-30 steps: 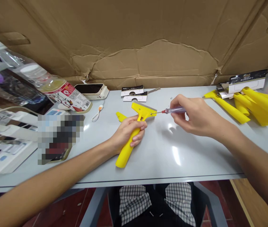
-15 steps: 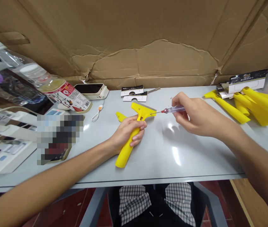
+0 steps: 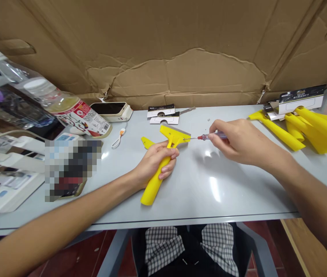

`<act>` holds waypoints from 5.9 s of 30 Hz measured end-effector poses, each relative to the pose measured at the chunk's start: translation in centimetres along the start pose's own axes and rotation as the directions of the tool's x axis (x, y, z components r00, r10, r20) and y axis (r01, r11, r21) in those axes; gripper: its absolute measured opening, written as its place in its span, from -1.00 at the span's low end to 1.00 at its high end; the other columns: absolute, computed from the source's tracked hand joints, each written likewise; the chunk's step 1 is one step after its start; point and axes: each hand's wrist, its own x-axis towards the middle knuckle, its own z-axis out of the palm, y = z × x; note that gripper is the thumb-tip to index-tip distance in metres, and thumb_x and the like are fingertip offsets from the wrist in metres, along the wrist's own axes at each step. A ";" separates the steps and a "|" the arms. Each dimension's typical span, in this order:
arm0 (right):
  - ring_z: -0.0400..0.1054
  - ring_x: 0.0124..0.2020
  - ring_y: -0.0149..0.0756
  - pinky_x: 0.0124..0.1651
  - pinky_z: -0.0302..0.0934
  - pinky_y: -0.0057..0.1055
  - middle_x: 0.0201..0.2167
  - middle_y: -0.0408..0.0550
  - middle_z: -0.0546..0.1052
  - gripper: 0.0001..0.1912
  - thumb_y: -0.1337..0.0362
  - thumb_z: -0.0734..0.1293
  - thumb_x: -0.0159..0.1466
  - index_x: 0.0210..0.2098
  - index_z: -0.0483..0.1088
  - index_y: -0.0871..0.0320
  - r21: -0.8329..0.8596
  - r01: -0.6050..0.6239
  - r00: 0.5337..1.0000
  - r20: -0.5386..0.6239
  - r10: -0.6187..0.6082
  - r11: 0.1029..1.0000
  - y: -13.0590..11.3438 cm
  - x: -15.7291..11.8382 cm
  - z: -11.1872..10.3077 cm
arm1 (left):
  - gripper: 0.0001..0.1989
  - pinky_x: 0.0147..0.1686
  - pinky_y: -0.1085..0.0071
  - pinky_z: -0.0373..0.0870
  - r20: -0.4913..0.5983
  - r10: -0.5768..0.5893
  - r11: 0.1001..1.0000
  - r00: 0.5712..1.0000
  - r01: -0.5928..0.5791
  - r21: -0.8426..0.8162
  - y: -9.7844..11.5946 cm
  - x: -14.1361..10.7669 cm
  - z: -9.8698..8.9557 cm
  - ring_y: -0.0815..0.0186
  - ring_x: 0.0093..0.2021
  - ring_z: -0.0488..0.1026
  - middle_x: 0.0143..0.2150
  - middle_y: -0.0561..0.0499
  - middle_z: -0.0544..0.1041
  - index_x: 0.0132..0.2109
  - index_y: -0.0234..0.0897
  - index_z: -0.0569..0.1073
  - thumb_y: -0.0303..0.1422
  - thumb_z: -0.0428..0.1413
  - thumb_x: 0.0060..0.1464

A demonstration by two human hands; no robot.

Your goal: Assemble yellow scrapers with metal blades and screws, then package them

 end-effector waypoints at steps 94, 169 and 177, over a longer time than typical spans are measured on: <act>0.29 -0.55 -0.26 -0.36 -0.01 -0.30 -0.54 -0.05 0.56 -0.62 0.03 0.26 0.51 -0.21 0.57 0.15 -0.067 0.004 0.993 -0.114 -0.012 0.998 0.0 -0.1 0.9 | -0.76 -0.79 0.59 0.05 -0.017 -0.012 0.999 1.000 0.012 0.038 -0.1 0.1 -0.1 0.51 -0.78 0.06 -0.69 0.21 0.24 -0.35 -0.20 0.31 -0.27 0.18 0.22; 0.42 0.00 0.03 0.00 0.25 -0.06 0.03 0.14 0.51 -0.62 0.38 0.23 0.41 -0.02 0.68 0.04 -0.108 0.026 0.993 0.113 -0.014 0.994 7.8 1.6 4.5 | -0.68 -0.45 0.38 0.58 -0.165 0.098 0.992 0.982 -0.082 0.097 0.1 -0.1 0.6 0.27 -0.38 0.58 -0.28 -0.05 0.58 -0.16 -0.28 0.54 -0.30 0.46 0.02; 0.39 0.01 0.06 0.01 0.19 -0.03 0.03 0.18 0.50 -0.73 0.33 0.28 0.40 -0.16 0.66 0.11 -0.133 0.013 0.992 0.128 0.004 0.991 7.7 1.8 4.4 | -0.65 -0.41 0.35 0.60 -0.149 0.079 0.989 0.986 -0.058 0.137 -0.1 -0.2 0.4 0.30 -0.45 0.57 -0.30 -0.03 0.59 -0.12 -0.29 0.54 -0.23 0.45 0.06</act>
